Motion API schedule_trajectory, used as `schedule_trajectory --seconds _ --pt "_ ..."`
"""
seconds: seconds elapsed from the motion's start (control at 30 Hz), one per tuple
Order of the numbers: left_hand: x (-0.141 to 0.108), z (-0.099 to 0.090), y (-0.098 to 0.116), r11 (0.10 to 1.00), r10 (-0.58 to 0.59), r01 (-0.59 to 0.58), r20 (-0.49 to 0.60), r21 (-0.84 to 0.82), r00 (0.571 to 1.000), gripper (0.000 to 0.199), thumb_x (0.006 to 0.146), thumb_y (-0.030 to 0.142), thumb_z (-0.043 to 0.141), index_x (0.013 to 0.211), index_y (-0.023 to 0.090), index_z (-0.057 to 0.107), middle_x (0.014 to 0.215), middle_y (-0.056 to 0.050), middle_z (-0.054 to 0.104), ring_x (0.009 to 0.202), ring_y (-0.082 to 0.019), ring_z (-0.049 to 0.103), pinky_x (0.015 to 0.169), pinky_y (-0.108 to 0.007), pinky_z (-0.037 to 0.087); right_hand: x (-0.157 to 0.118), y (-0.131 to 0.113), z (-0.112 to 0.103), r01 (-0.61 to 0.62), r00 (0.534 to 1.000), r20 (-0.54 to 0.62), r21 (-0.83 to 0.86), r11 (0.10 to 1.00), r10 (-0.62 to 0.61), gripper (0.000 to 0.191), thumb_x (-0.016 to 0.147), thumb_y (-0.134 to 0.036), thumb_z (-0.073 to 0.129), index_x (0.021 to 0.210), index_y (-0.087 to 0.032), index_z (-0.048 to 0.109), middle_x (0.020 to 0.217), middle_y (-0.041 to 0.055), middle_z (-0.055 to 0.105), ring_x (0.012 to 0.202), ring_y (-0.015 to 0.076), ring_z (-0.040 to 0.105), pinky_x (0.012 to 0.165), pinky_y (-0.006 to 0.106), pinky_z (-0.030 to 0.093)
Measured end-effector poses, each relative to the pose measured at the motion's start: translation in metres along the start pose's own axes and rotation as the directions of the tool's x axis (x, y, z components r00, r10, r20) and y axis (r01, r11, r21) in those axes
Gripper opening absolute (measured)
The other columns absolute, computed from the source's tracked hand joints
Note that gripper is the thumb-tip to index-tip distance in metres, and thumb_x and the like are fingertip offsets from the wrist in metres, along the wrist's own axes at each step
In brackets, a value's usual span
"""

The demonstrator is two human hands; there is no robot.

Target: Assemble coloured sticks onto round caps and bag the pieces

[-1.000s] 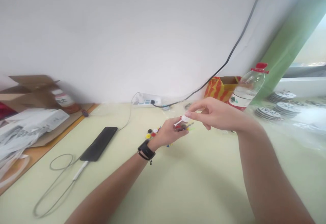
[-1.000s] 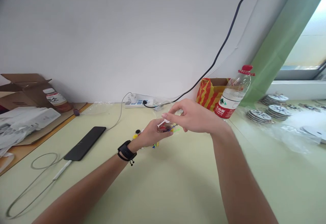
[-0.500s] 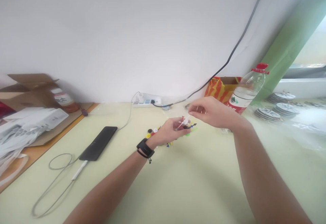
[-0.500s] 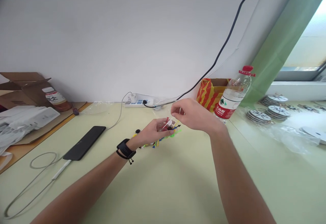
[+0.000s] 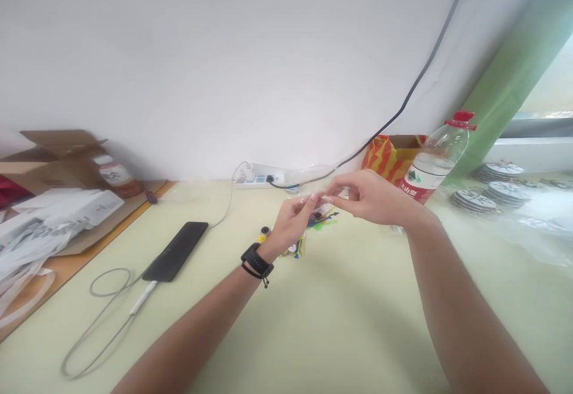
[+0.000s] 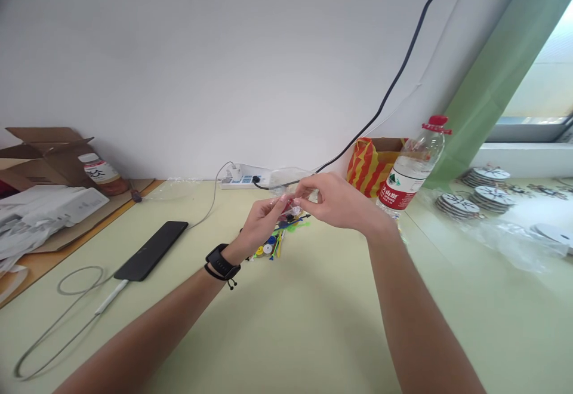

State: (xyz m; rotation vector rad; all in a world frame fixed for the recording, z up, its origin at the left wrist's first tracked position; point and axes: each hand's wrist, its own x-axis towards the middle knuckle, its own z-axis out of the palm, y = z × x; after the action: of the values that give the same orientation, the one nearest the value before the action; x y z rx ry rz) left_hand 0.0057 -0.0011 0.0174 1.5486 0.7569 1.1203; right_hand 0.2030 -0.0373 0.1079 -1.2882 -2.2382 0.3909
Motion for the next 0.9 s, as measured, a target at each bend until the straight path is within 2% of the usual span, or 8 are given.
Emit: schedule_trajectory --seconds 0.1,0.23,0.3,0.37,0.47,0.57,0.7,0.9 --pt "-0.001 0.002 0.002 0.999 -0.020 0.021 0.004 -0.026 1.000 0.049 0.095 0.057 0.059 0.126 0.021 0.074 0.114 -0.008 0.076 0.114 -0.029 0.065 0.093 -0.038 0.052 0.000 0.001 -0.001 0.003 1.000 -0.003 0.006 1.000 -0.003 0.022 0.091 -0.043 0.062 0.091 -0.024 0.074 0.086 0.0022 0.073 0.064 0.0153 0.058 0.054 0.027 0.040" --pt "-0.001 0.003 0.004 0.997 -0.035 0.035 0.004 -0.062 0.999 0.047 0.095 0.056 0.060 0.122 0.021 0.075 0.115 -0.009 0.076 0.115 -0.029 0.065 0.092 -0.037 0.052 0.000 -0.002 -0.001 0.010 1.000 -0.006 0.017 1.000 -0.010 0.022 0.091 -0.042 0.062 0.089 -0.024 0.074 0.081 0.0016 0.072 0.063 0.0157 0.057 0.055 0.027 0.040" --pt "-0.002 0.004 0.005 0.996 -0.045 0.045 0.000 -0.077 0.999 0.046 0.095 0.057 0.060 0.111 0.019 0.079 0.109 -0.008 0.077 0.110 -0.028 0.067 0.089 -0.034 0.052 0.001 -0.004 -0.001 -0.002 1.000 -0.011 0.055 0.998 0.002 0.023 0.092 -0.043 0.060 0.096 -0.025 0.074 0.078 0.0008 0.071 0.056 0.0143 0.054 0.052 0.027 0.038" --pt "-0.002 0.004 0.006 0.994 -0.058 0.058 0.009 -0.093 0.998 0.045 0.094 0.058 0.061 0.104 0.018 0.080 0.104 -0.008 0.077 0.106 -0.027 0.068 0.086 -0.032 0.052 0.002 -0.005 0.000 -0.012 0.999 0.031 0.129 0.992 0.008 0.025 0.092 -0.044 0.059 0.104 -0.026 0.072 0.083 0.0010 0.072 0.052 0.0130 0.053 0.049 0.027 0.037" --pt "-0.002 0.004 0.007 0.992 -0.058 0.061 0.031 -0.109 0.998 0.044 0.094 0.057 0.062 0.107 0.019 0.079 0.107 -0.006 0.076 0.103 -0.025 0.067 0.085 -0.031 0.051 0.003 -0.004 0.002 -0.031 0.996 0.088 0.206 0.978 0.013 0.028 0.092 -0.044 0.059 0.112 -0.027 0.067 0.095 0.0025 0.074 0.055 0.0129 0.057 0.051 0.026 0.042" --pt "-0.002 0.004 0.007 0.991 -0.056 0.057 0.011 -0.121 0.998 0.043 0.094 0.056 0.062 0.112 0.020 0.078 0.114 -0.007 0.075 0.105 -0.026 0.066 0.086 -0.033 0.051 0.003 -0.001 0.003 -0.040 0.998 0.058 0.188 0.981 0.029 0.029 0.092 -0.043 0.061 0.115 -0.027 0.065 0.096 0.0029 0.074 0.059 0.0139 0.060 0.052 0.026 0.044" --pt "-0.002 0.003 0.009 0.988 -0.098 0.099 0.013 -0.120 0.995 0.040 0.093 0.055 0.064 0.109 0.021 0.079 0.116 -0.008 0.075 0.111 -0.028 0.065 0.090 -0.034 0.050 0.002 -0.002 0.003 -0.017 1.000 0.019 0.215 0.976 0.013 0.030 0.093 -0.045 0.061 0.117 -0.027 0.064 0.109 0.0035 0.074 0.055 0.0120 0.060 0.051 0.027 0.045" --pt "-0.002 0.003 0.012 0.985 -0.090 0.097 0.054 -0.144 0.994 0.039 0.093 0.054 0.065 0.111 0.021 0.078 0.117 -0.007 0.075 0.116 -0.029 0.065 0.093 -0.036 0.052 0.002 -0.002 0.004 -0.062 0.989 0.146 0.249 0.967 0.026 0.032 0.095 -0.049 0.057 0.119 -0.028 0.063 0.106 0.0038 0.074 0.060 0.0136 0.064 0.055 0.027 0.050"
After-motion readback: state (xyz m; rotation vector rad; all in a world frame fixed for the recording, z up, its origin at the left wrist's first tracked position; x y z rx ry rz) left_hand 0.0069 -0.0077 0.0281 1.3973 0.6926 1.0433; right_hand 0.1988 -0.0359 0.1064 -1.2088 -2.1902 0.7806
